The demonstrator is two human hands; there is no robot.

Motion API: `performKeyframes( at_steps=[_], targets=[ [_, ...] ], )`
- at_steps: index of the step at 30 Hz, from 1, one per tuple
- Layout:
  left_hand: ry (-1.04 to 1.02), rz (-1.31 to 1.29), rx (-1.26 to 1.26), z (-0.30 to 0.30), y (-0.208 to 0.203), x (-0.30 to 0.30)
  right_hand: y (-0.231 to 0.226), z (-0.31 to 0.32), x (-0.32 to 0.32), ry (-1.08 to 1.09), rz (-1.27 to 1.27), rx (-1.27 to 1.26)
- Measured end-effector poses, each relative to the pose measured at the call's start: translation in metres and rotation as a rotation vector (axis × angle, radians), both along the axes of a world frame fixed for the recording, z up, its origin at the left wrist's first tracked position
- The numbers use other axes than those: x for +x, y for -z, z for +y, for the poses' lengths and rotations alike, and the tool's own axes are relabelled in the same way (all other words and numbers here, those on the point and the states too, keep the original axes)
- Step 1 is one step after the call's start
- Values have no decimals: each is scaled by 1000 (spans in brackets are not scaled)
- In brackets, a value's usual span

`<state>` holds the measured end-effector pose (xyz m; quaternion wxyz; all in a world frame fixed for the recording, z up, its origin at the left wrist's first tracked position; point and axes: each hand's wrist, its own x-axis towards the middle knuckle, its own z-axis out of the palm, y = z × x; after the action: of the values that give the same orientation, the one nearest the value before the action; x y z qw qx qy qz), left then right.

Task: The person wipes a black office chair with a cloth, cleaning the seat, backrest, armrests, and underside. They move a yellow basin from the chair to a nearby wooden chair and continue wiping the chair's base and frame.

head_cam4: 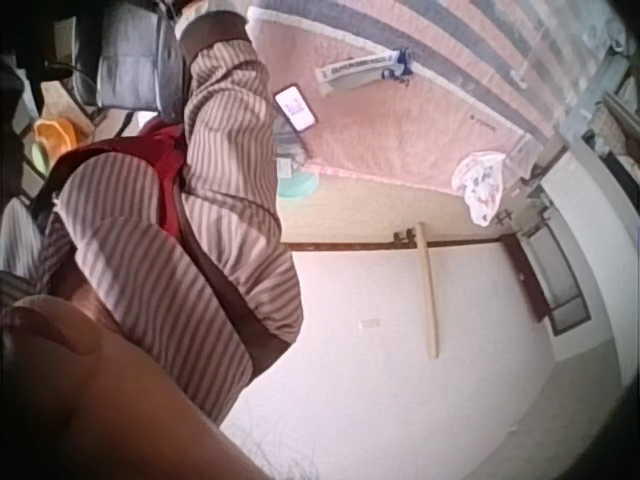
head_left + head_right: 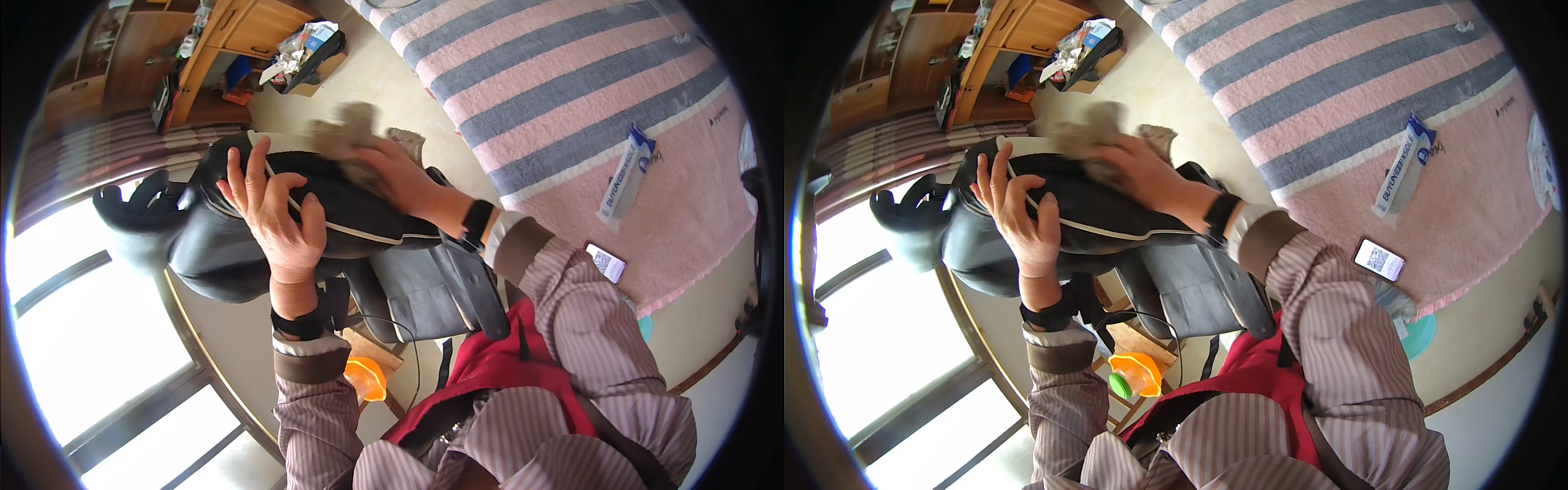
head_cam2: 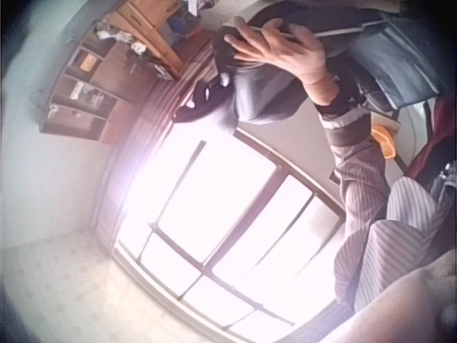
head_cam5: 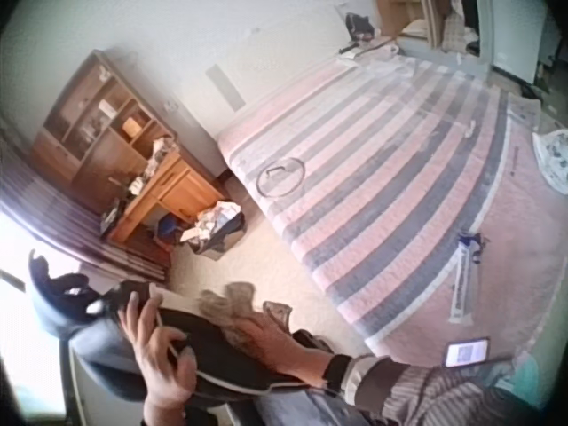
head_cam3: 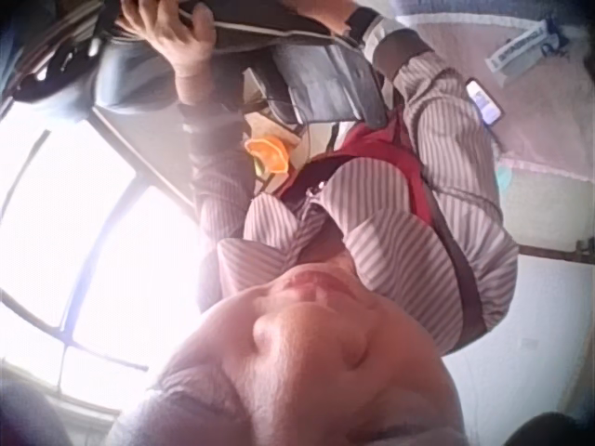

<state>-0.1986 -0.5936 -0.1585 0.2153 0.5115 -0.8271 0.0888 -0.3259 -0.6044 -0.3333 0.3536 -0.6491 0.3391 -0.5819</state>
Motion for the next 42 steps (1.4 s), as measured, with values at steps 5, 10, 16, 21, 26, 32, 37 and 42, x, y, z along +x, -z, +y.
performKeyframes(
  at_steps=[5, 10, 16, 21, 26, 32, 37, 42],
  targets=[
    [-8, -23, -11, 1, 3, -8, 79, 59, -8, 162, 821, 76],
    [20, -12, -20, 7, 0, -14, 85, 79, 5, 334, 1091, 99],
    [44, -41, -35, 23, 2, -34, 62, 126, -32, -64, 883, 145],
    [81, -34, 12, 39, -4, -44, 24, 162, -110, -693, 793, 771],
    [106, -19, 21, 47, -2, -48, 48, 141, -179, -181, -358, 1076],
    [144, -25, 32, 57, 0, -60, 122, 125, -94, 156, 136, 985],
    [185, -40, 26, 68, -2, -62, 152, 237, -99, 41, -206, 1268],
    [172, -118, 46, 79, -5, -64, 179, 274, -112, 43, -115, 1119]
  ],
)
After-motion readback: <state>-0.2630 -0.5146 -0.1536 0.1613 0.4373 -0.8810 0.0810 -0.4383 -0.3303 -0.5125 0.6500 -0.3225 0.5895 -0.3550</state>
